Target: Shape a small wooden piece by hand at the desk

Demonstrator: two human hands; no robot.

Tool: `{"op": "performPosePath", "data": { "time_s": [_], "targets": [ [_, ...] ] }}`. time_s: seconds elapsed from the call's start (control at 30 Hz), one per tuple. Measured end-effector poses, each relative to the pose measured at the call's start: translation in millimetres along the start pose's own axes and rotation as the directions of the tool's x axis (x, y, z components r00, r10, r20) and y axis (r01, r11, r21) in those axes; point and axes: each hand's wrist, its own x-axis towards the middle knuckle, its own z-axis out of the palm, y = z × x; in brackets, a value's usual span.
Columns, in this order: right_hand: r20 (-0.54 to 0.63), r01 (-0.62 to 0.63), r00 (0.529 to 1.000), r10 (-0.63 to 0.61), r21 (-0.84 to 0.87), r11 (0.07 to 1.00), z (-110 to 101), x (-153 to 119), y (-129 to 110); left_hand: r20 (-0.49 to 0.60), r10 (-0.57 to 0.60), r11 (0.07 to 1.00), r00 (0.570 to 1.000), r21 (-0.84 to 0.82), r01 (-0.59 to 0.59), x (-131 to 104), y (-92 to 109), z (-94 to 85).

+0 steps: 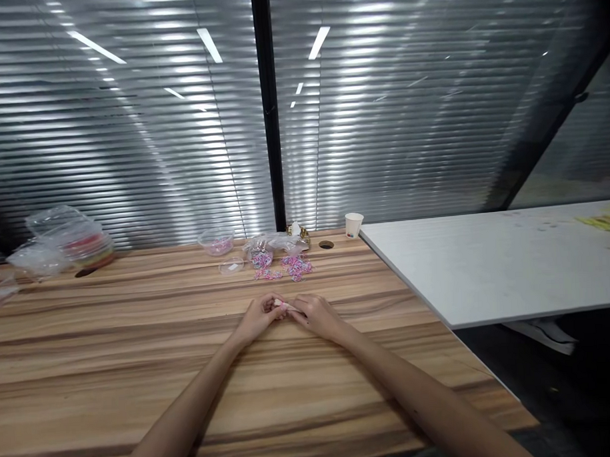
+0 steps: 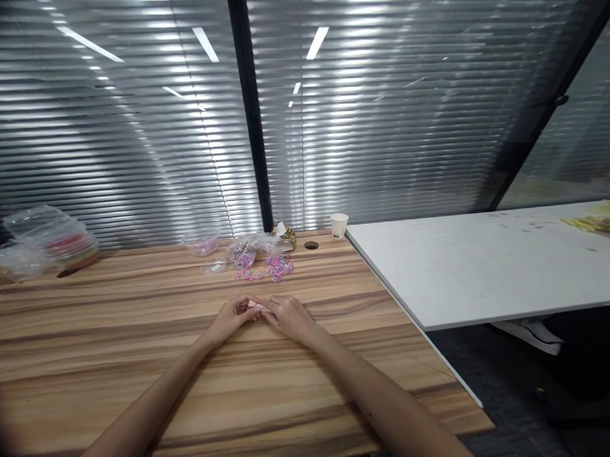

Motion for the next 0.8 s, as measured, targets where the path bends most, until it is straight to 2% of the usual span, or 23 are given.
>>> {"op": "performPosePath", "data": {
  "time_s": [0.8],
  "targets": [
    [0.014,0.009,1.0,-0.009,-0.007,1.0,1.6,0.0,1.0,0.003,0.017,0.998,1.0,0.054,-0.018,1.0,-2.8,-1.4]
  ]
}}
